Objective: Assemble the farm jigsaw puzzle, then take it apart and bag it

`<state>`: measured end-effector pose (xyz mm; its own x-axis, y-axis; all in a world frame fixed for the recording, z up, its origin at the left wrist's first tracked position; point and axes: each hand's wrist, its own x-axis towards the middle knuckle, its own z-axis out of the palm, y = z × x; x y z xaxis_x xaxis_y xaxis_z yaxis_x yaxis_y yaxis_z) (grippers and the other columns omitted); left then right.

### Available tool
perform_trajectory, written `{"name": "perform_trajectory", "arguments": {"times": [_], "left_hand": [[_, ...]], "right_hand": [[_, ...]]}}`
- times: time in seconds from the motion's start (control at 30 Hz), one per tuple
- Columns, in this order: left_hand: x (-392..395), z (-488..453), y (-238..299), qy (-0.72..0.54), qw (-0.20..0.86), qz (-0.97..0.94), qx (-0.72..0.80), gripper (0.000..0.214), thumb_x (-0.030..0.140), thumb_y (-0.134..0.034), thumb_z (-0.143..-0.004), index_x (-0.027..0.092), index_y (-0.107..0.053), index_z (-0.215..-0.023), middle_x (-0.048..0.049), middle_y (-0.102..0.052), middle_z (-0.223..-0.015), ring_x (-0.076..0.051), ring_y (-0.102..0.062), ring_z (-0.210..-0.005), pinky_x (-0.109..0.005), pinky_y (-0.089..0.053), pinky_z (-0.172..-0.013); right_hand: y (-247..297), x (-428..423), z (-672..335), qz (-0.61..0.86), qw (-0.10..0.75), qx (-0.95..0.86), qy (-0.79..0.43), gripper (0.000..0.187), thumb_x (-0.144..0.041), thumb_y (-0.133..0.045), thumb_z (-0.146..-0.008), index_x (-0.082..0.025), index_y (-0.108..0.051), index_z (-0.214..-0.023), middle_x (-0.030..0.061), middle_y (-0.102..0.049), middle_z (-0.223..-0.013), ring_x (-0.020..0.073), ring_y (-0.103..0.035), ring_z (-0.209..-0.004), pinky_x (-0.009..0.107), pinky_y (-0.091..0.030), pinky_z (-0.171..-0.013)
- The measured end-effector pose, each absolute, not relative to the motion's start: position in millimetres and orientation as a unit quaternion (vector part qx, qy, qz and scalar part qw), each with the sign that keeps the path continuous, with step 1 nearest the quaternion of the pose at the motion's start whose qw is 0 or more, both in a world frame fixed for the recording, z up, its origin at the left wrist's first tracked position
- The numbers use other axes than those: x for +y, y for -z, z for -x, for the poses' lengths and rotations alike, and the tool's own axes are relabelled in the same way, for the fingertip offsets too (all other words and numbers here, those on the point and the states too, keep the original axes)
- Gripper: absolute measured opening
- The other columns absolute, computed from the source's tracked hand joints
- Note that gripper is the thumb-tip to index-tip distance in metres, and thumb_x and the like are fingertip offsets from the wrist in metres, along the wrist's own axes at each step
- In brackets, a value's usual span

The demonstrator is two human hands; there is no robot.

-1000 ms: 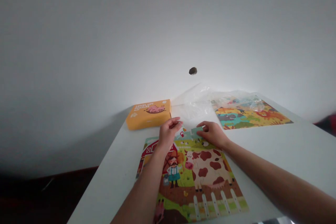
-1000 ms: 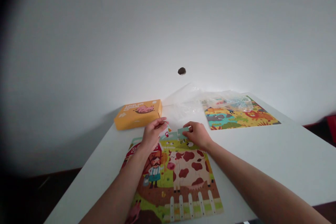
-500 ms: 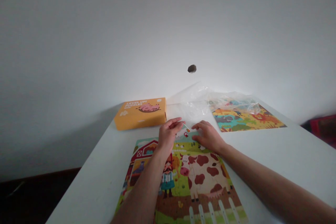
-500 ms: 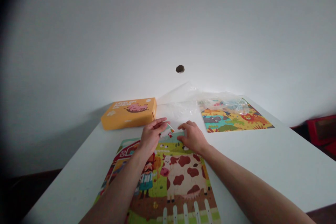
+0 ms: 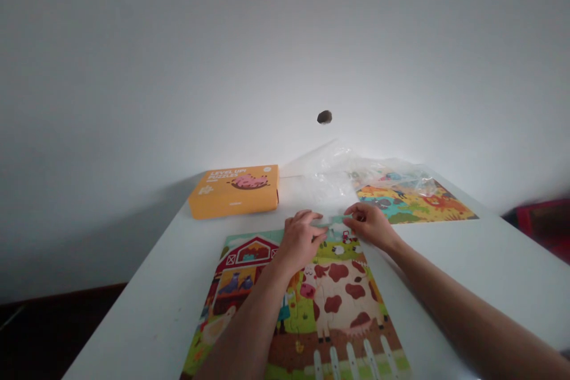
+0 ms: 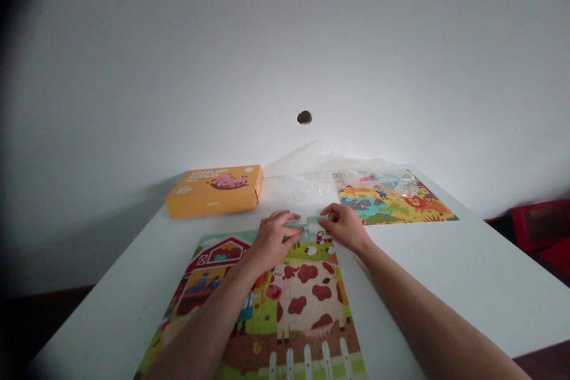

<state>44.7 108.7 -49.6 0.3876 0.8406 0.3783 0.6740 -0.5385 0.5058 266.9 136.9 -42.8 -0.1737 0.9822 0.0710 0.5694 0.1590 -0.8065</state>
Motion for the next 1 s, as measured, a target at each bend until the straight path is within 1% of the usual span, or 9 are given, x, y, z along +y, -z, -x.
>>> {"name": "perform_trajectory", "arguments": {"times": [0.17,0.3,0.4,0.5,0.67,0.77,0.87,0.93,1.0], "left_hand": [[108.8,-44.7,51.2,-0.273,0.097,-0.834,0.469,0.017,0.024,-0.067,-0.082,0.032,-0.075,-0.094,-0.0011,-0.065,-0.117,-0.024,-0.051,-0.117,-0.043,-0.04,-0.094],[109.9,-44.0,51.6,-0.269,0.103,-0.846,0.448,0.022,0.023,-0.066,-0.083,0.032,-0.073,-0.102,0.0,-0.065,-0.118,-0.022,-0.053,-0.115,-0.04,-0.041,-0.096],[108.5,-43.3,51.1,-0.265,0.104,-0.859,0.426,0.033,0.021,-0.062,-0.085,0.035,-0.067,-0.115,0.0002,-0.061,-0.126,-0.021,-0.052,-0.118,-0.039,-0.04,-0.099],[106.1,-42.8,50.5,-0.241,0.09,-0.876,0.408,0.033,0.025,-0.057,-0.089,0.04,-0.064,-0.118,0.0021,-0.056,-0.135,-0.023,-0.047,-0.126,-0.043,-0.037,-0.102],[104.3,-43.0,50.4,-0.22,0.079,-0.88,0.412,0.032,0.027,-0.054,-0.091,0.042,-0.063,-0.118,0.0039,-0.055,-0.136,-0.024,-0.045,-0.128,-0.045,-0.036,-0.103],[105.0,-43.4,50.4,-0.213,0.076,-0.88,0.418,0.032,0.03,-0.054,-0.091,0.043,-0.062,-0.119,0.0052,-0.055,-0.136,-0.024,-0.045,-0.128,-0.046,-0.035,-0.104],[106.5,-42.7,50.7,-0.199,0.078,-0.884,0.416,0.034,0.039,-0.053,-0.091,0.044,-0.057,-0.124,0.0055,-0.053,-0.138,-0.024,-0.043,-0.13,-0.049,-0.032,-0.106],[108.2,-41.4,51.6,-0.191,0.08,-0.887,0.412,0.035,0.044,-0.051,-0.091,0.044,-0.056,-0.125,0.0053,-0.052,-0.139,-0.025,-0.042,-0.131,-0.05,-0.03,-0.107],[111.8,-39.8,54.6,-0.19,0.08,-0.89,0.406,0.034,0.047,-0.048,-0.092,0.042,-0.058,-0.125,0.0041,-0.052,-0.14,-0.025,-0.042,-0.131,-0.051,-0.029,-0.107]], "right_hand": [[45.2,133.9,-262.9,0.606,0.259,-0.722,-0.209,0.016,-0.027,-0.06,-0.075,-0.018,-0.069,-0.085,0.0002,-0.063,-0.068,0.0142,-0.055,-0.063,0.025,-0.038,-0.06],[48.2,134.6,-260.0,0.61,0.247,-0.738,-0.151,0.015,-0.025,-0.061,-0.075,-0.019,-0.069,-0.087,0.0033,-0.065,-0.074,0.0188,-0.055,-0.078,0.028,-0.04,-0.07],[47.3,134.9,-260.9,0.597,0.23,-0.758,-0.13,0.012,-0.023,-0.062,-0.076,-0.019,-0.069,-0.085,0.0044,-0.066,-0.077,0.0212,-0.053,-0.086,0.03,-0.039,-0.077],[46.2,134.0,-262.4,0.585,0.209,-0.776,-0.109,0.009,-0.021,-0.062,-0.076,-0.019,-0.068,-0.083,0.0046,-0.066,-0.081,0.021,-0.053,-0.088,0.031,-0.037,-0.081],[48.3,130.1,-263.4,0.609,0.182,-0.769,-0.072,0.024,-0.031,-0.069,-0.073,-0.022,-0.066,-0.095,0.0081,-0.059,-0.099,0.0255,-0.05,-0.1,0.034,-0.036,-0.083],[49.1,125.9,-258.4,0.607,0.185,-0.771,-0.058,0.032,-0.028,-0.069,-0.074,-0.023,-0.063,-0.105,0.0091,-0.057,-0.103,0.026,-0.049,-0.102,0.035,-0.036,-0.083],[46.4,119.8,-254.1,0.593,0.201,-0.779,-0.04,0.037,-0.022,-0.067,-0.075,-0.023,-0.061,-0.112,0.0097,-0.057,-0.107,0.0261,-0.05,-0.104,0.037,-0.037,-0.087],[40.8,115.5,-260.0,0.583,0.216,-0.782,-0.039,0.035,-0.022,-0.067,-0.077,-0.022,-0.062,-0.111,0.0099,-0.057,-0.106,0.0253,-0.051,-0.104,0.037,-0.039,-0.088],[31.8,111.7,-278.9,0.564,0.233,-0.791,-0.049,0.027,-0.023,-0.065,-0.08,-0.02,-0.064,-0.106,0.0095,-0.059,-0.102,0.023,-0.054,-0.1,0.036,-0.041,-0.088]]}}
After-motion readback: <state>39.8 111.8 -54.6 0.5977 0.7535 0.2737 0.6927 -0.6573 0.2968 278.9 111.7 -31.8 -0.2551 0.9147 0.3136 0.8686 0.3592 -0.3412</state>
